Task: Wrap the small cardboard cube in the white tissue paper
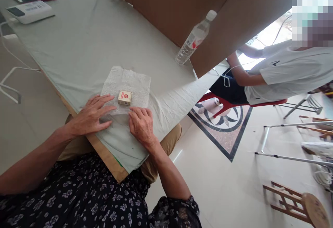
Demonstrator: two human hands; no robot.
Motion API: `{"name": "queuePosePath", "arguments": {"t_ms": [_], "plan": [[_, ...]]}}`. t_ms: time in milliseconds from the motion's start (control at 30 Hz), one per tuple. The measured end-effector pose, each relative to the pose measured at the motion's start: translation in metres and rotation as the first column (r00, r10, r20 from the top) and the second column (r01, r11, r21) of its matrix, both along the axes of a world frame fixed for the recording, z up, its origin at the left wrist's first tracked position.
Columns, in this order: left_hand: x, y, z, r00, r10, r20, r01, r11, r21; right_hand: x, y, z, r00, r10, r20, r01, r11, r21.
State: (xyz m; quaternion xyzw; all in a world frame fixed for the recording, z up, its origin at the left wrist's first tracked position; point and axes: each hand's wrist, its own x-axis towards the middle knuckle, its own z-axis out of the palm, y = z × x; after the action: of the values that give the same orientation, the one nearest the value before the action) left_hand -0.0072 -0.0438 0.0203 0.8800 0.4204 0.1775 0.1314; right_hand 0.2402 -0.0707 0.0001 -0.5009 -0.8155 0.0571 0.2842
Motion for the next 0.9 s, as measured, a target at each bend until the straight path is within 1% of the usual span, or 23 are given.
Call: {"name": "queuePosePath", "arguments": {"t_ms": [67, 167, 233, 300, 400, 467, 567, 600, 667, 833, 900], "plan": [[0.009, 0.005, 0.004, 0.999, 0.028, 0.039, -0.029, 0.999, 0.016, -0.002, 0.01, 0.006, 0.996, -0.05, -0.068, 0.052, 0.998, 0.021], [0.022, 0.015, 0.01, 0.979, 0.129, 0.158, -0.132, 0.991, 0.007, -0.002, 0.022, 0.013, 0.985, -0.108, -0.136, 0.111, 0.994, 0.014], [0.029, 0.023, 0.013, 0.943, 0.202, 0.265, -0.198, 0.979, -0.044, 0.001, 0.03, 0.015, 0.975, -0.144, -0.169, 0.145, 0.989, -0.008], [0.036, 0.031, 0.015, 0.899, 0.26, 0.353, -0.226, 0.965, -0.133, 0.004, 0.038, 0.016, 0.964, -0.158, -0.212, 0.153, 0.987, -0.041], [0.044, 0.043, 0.014, 0.84, 0.336, 0.426, -0.234, 0.933, -0.274, 0.007, 0.054, 0.015, 0.935, -0.119, -0.334, 0.087, 0.99, -0.108], [0.047, 0.05, 0.012, 0.807, 0.388, 0.446, -0.248, 0.907, -0.34, 0.007, 0.066, 0.015, 0.892, -0.09, -0.444, 0.011, 0.984, -0.177], [0.051, 0.056, 0.008, 0.768, 0.433, 0.472, -0.258, 0.884, -0.391, 0.003, 0.078, 0.012, 0.821, -0.107, -0.56, -0.093, 0.944, -0.317], [0.052, 0.057, 0.007, 0.759, 0.437, 0.483, -0.25, 0.88, -0.403, 0.002, 0.08, 0.011, 0.808, -0.124, -0.576, -0.109, 0.929, -0.353], [0.053, 0.056, 0.006, 0.738, 0.445, 0.508, -0.229, 0.873, -0.432, -0.001, 0.08, 0.01, 0.79, -0.166, -0.59, -0.101, 0.914, -0.392], [0.054, 0.049, 0.004, 0.653, 0.477, 0.588, -0.192, 0.856, -0.48, -0.006, 0.064, 0.01, 0.76, -0.242, -0.603, -0.026, 0.916, -0.401], [0.055, 0.046, 0.003, 0.634, 0.487, 0.6, -0.18, 0.848, -0.498, -0.011, 0.06, 0.009, 0.75, -0.261, -0.608, -0.007, 0.916, -0.401]]}}
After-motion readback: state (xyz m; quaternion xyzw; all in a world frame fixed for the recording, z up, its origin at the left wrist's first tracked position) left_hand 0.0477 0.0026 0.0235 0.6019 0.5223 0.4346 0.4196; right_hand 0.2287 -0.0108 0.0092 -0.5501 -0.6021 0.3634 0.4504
